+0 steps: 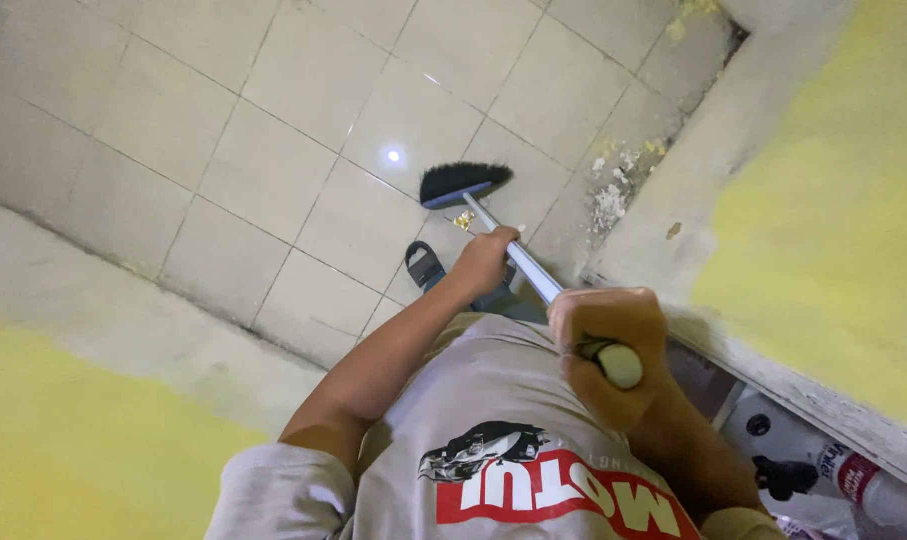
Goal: The person sweeps debris from a tiled floor into a pile using a broom.
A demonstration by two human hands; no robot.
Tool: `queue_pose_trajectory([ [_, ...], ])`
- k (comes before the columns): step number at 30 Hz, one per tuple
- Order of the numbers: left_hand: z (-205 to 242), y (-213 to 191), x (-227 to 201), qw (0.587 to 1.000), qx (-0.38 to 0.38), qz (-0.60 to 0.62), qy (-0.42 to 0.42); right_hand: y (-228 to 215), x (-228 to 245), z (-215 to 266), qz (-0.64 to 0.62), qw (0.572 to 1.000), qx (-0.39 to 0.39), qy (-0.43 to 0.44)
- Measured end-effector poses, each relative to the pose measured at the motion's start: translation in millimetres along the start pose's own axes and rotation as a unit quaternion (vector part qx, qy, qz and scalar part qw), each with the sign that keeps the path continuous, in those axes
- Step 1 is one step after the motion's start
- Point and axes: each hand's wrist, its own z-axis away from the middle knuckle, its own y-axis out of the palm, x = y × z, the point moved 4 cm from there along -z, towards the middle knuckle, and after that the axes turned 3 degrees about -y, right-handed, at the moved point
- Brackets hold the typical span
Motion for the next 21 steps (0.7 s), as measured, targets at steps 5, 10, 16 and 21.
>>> queue_pose_trajectory([
  [5,10.3,-10.7,7.0,1.000,-0.022,0.009,0.003,25.2,-6.9,-1.5,-0.016,0.996,-0.044,-0.082],
  [10,11.2,-20.7,7.8,1.000,0.007,0.021,-0.021,36.8,-9.9,-3.1,-0.006,0.989,-0.080,-0.123],
  [16,20.9,-28.4,6.6,1.000,-0.008,0.010,0.018,47.9,-0.8,1.9,0.021,0.989,-0.089,-0.115],
  [21,13.7,-45.1,-12.9,0.999,0.009,0.002,0.036,37.4,10.8,-1.3,0.050,0.983,-0.109,-0.140],
])
